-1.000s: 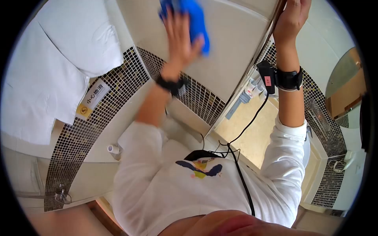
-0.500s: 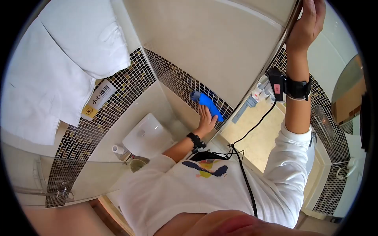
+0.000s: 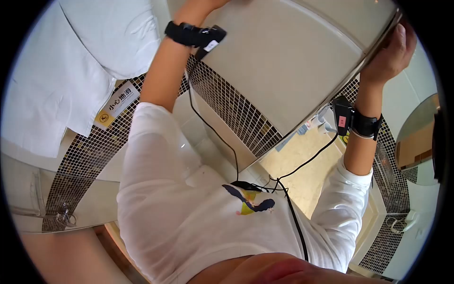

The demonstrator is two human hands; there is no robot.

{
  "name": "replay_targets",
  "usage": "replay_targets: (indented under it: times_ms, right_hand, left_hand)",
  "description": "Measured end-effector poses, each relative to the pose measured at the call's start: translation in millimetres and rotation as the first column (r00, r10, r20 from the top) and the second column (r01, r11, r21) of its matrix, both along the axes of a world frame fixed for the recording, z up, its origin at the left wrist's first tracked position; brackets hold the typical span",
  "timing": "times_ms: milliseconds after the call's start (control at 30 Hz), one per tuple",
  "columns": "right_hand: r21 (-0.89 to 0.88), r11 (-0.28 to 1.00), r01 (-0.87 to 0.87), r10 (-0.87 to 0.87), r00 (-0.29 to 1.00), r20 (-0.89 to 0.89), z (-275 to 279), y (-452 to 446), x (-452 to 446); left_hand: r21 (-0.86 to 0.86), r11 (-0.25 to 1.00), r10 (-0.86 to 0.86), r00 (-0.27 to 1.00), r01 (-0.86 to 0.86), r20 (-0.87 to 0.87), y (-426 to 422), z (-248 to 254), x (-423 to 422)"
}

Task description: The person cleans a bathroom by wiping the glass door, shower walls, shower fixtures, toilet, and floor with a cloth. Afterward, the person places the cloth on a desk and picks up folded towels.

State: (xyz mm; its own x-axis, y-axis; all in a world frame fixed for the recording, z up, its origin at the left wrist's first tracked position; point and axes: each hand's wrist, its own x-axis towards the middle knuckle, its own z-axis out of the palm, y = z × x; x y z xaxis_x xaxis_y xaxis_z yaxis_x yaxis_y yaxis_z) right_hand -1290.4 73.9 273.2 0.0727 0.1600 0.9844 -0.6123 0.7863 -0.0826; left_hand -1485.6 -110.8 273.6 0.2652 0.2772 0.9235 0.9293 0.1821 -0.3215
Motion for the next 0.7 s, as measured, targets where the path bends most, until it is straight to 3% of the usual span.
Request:
replay_targets:
  times_ms: [33,100,133,167,200,267,333,400,467,533,567,667,700]
  right_hand:
    - [-0.146,0.98,-0.134,0.129,0.991,-0.039,-2,3,-2]
    - [-0.018,1.0,0.013,-0.013,1.0,-0.011,-1,10,-3]
    - [0.038,0.997,0.067,-0.067,0.998,-0.001,1,13,-1]
    - [0.074,0.992,0.098,-0.099,0.995,0.006,3,16,1]
    - [0.097,0.988,0.121,-0.123,0.992,0.015,4,17,2]
    - [0.127,0.98,0.155,-0.161,0.986,0.036,5,22,4]
    - [0.145,0.971,0.188,-0.196,0.979,0.046,6,28,6]
    - [0.163,0.964,0.212,-0.223,0.973,0.052,8,32,10]
    - [0.185,0.955,0.234,-0.249,0.966,0.064,11,36,13]
    - [0.206,0.947,0.246,-0.268,0.959,0.089,13,39,15]
    - [0.214,0.944,0.253,-0.279,0.955,0.104,13,42,17]
    - [0.24,0.93,0.278,-0.298,0.953,0.049,7,38,16]
    - [0.242,0.928,0.283,-0.301,0.953,0.042,5,37,17]
  left_hand:
    - [-0.004,1.0,0.0,1.0,0.0,0.005,2,-6,-7]
    - [0.163,0.982,-0.115,0.99,0.101,0.084,6,-39,-26]
    - [0.208,0.973,-0.157,0.949,0.101,0.272,4,-72,-40]
    - [0.202,0.974,-0.156,0.949,0.102,0.275,0,-111,-52]
    - [0.267,0.961,-0.196,0.852,0.069,0.486,-7,-155,-65]
    - [0.298,0.953,-0.208,0.599,-0.053,0.774,-22,-243,-75]
    - [0.335,0.927,-0.314,0.142,-0.166,0.939,-28,-356,-63]
    - [0.116,0.953,-0.202,-0.303,-0.28,0.931,-27,-478,-33]
    - [0.158,0.937,-0.302,-0.495,-0.312,0.815,-14,-557,-7]
    - [0.277,0.893,-0.432,-0.497,-0.356,0.753,-2,-571,-8]
    - [0.343,0.862,-0.49,-0.44,-0.373,0.752,-1,-559,-19]
    - [0.504,0.804,-0.555,-0.094,-0.315,0.827,-9,-470,-73]
    - [0.459,0.846,-0.46,0.065,-0.269,0.886,-20,-437,-103]
